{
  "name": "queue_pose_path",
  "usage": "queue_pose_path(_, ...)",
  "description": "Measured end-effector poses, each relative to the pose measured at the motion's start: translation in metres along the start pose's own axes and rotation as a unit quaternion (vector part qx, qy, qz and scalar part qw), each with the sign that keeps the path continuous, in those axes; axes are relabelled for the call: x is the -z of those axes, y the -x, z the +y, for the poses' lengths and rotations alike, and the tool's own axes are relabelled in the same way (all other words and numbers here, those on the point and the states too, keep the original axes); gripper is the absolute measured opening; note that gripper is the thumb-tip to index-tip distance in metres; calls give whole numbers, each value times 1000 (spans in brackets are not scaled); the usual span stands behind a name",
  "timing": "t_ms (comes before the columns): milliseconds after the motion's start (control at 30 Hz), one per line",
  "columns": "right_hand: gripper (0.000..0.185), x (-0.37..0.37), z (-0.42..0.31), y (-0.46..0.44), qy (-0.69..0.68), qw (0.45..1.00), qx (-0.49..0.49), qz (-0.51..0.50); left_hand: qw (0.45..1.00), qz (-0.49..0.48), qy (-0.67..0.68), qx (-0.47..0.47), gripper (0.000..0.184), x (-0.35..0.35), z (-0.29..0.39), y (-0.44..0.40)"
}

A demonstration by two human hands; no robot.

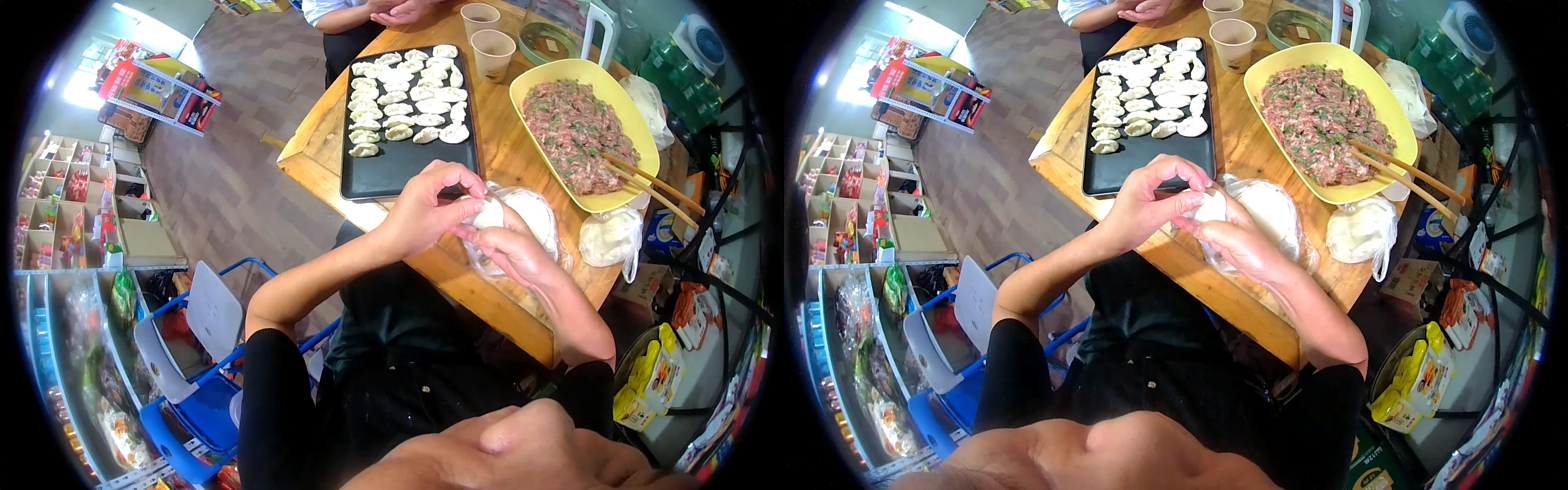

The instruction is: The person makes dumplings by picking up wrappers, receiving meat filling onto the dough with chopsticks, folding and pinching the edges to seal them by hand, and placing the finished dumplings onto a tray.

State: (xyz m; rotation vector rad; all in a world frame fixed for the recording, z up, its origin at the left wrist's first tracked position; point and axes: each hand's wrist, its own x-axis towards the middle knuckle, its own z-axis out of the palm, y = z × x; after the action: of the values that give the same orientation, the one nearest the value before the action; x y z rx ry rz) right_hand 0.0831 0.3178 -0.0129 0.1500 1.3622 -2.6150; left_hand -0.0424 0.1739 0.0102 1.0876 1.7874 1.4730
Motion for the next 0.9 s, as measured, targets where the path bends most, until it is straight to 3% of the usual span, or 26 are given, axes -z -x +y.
queue_pose_path(133, 71, -12, -3, -2, -17, 999, 20, 26, 999, -8, -30, -35, 11, 2, -4, 0)
queue_pose_path(333, 81, -5, 3, -2, 85, 993, 58, 51, 1000, -1, 15, 20, 11, 0, -5, 5)
queue_pose_path(433, 83, -6, 1, -2, 111, 991, 56, 48, 996, 1, 74, 52, 10, -1, -6, 6)
queue_pose_path(500, 84, -8, 0, -2, 125, 989, 68, 42, 978, -18, 189, 82, 9, -2, -5, 6)
queue_pose_path(700, 84, -8, 1, -3, 84, 994, 55, 40, 969, 11, 232, 81, 11, -7, -5, 9)
queue_pose_path(833, 78, -6, 0, -3, 85, 995, 41, 32, 988, 46, 144, 23, 12, -10, -8, 13)
queue_pose_path(900, 68, -13, -7, -3, 187, 978, 82, 45, 987, 84, 134, -6, 12, -10, 0, 15)
